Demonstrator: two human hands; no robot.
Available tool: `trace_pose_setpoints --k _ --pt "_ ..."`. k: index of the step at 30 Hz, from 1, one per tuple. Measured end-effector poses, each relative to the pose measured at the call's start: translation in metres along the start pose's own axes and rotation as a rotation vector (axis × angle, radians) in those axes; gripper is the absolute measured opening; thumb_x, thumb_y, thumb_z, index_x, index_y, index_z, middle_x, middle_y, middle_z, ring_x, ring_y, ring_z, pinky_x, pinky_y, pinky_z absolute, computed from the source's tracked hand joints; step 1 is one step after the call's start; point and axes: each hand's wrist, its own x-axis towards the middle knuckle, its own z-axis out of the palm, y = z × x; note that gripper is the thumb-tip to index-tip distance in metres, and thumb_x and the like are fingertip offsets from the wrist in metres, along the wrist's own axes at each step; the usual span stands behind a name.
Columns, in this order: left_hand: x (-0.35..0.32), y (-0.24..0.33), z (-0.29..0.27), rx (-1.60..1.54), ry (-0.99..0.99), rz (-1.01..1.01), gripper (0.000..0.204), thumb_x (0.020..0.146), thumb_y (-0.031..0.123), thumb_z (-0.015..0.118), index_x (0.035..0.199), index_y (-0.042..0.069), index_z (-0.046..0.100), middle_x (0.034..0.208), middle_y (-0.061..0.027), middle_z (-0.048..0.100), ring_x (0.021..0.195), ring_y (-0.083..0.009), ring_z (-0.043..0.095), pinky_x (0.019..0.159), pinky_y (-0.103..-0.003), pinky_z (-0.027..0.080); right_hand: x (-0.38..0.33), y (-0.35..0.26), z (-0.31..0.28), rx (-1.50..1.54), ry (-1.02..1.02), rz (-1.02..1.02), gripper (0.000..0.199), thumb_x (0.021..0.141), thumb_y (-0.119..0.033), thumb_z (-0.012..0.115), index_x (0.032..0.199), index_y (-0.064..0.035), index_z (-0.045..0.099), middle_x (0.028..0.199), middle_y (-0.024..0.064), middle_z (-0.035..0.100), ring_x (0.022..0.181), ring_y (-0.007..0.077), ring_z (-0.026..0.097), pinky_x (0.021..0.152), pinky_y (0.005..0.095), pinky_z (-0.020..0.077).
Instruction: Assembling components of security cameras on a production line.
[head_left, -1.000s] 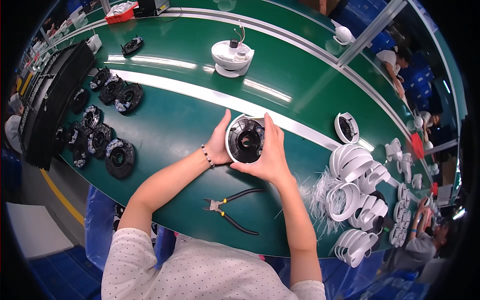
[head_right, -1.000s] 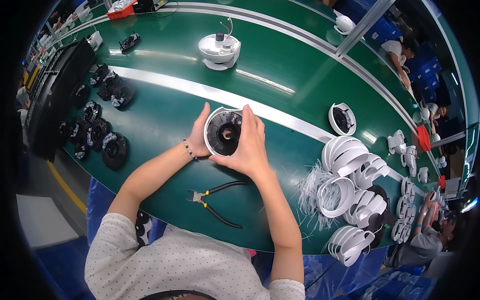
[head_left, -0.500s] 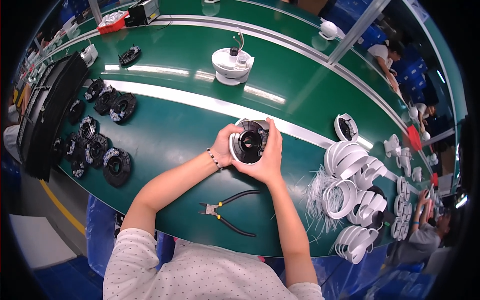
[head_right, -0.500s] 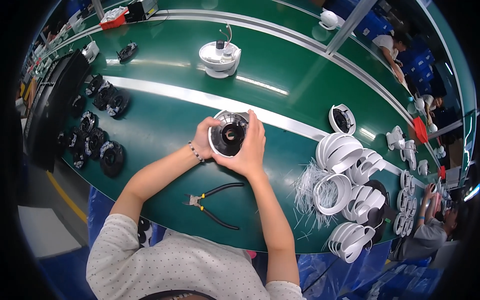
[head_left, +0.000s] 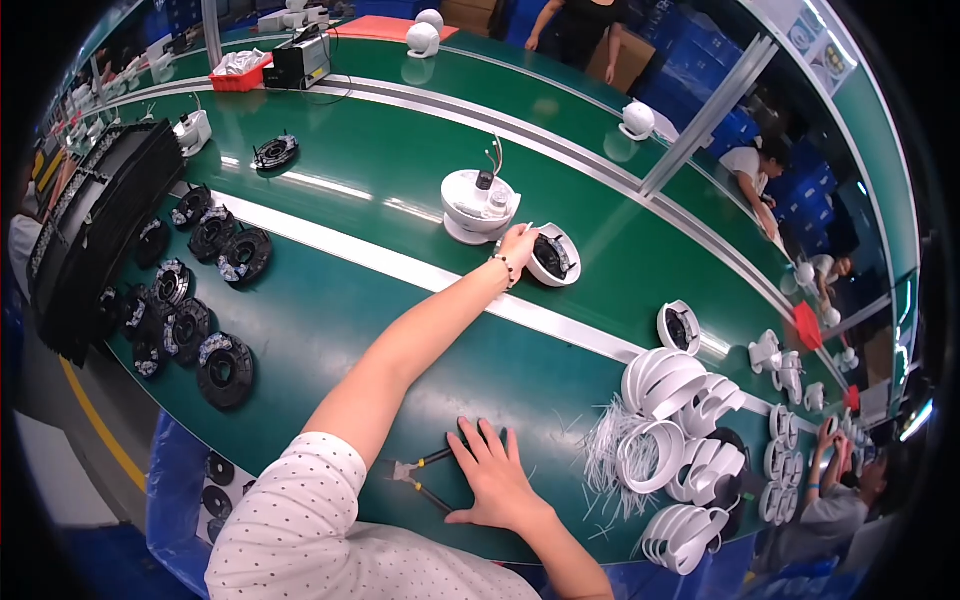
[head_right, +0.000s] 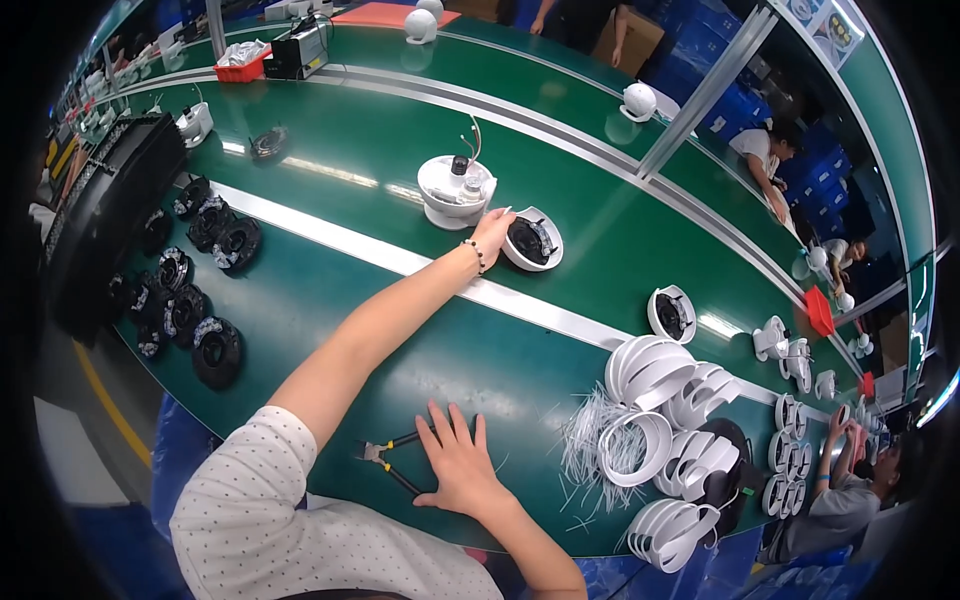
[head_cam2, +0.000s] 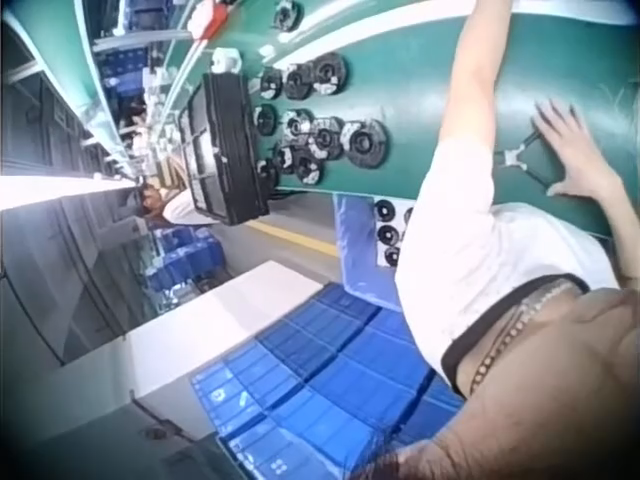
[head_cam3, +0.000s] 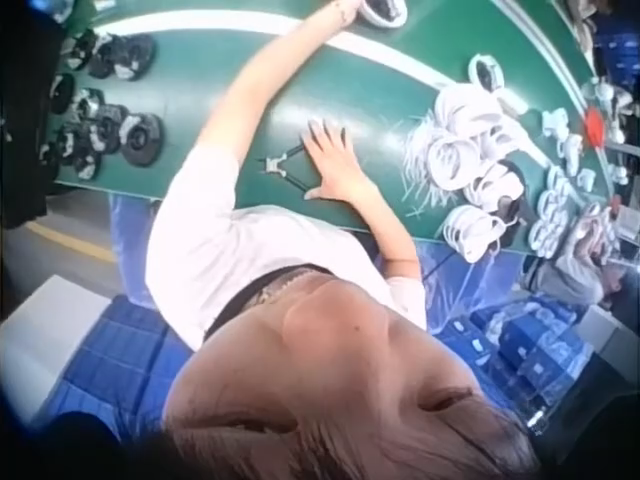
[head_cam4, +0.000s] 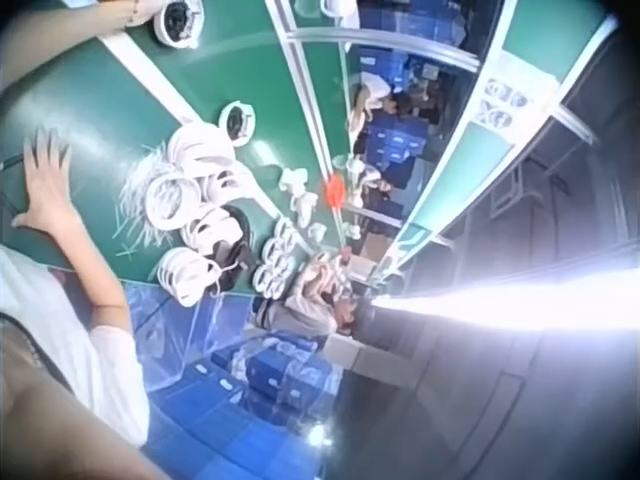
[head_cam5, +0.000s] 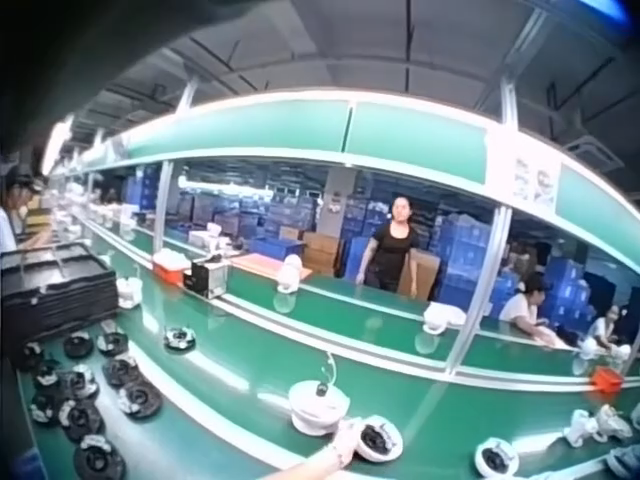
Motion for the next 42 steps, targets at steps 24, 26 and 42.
trace_pose_setpoints --k 24,26,42 --pt "0.059 0.108 -0.035 1.301 -0.475 0.757 0.017 0.066 0.011 0.062 0.082 0.009 0.066 0.090 -0.0108 0.061 0.088 -0.0283 0.057 0.078 -0.035 0.045 0.084 0.203 -0.183 -0.466 0.997 0.451 0.041 0.057 -0.015 0.066 0.095 -0.0047 0.053 0.080 0.0089 0.053 0.081 0.0265 0.050 0.072 0.0365 0.0402" --pt "0.056 0.111 -0.019 1.402 -0.453 0.662 0.015 0.066 0.013 0.063 0.081 0.009 0.066 0.085 -0.0111 0.062 0.084 -0.0280 0.058 0.076 -0.036 0.046 0.108 0.225 -0.193 -0.547 0.886 0.362 0.040 0.054 -0.014 0.066 0.092 -0.0060 0.054 0.082 0.0085 0.053 0.082 0.0268 0.050 0.072 0.0355 0.0399" --pt "0.066 0.111 -0.006 1.266 -0.339 0.754 0.020 0.065 0.027 0.069 0.066 0.008 0.062 0.070 -0.0105 0.062 0.072 -0.0276 0.060 0.065 -0.037 0.048 0.191 0.228 -0.201 -0.746 0.497 0.275 0.044 0.050 -0.019 0.067 0.091 -0.0065 0.058 0.084 0.0093 0.053 0.085 0.0256 0.048 0.071 0.0346 0.0372"
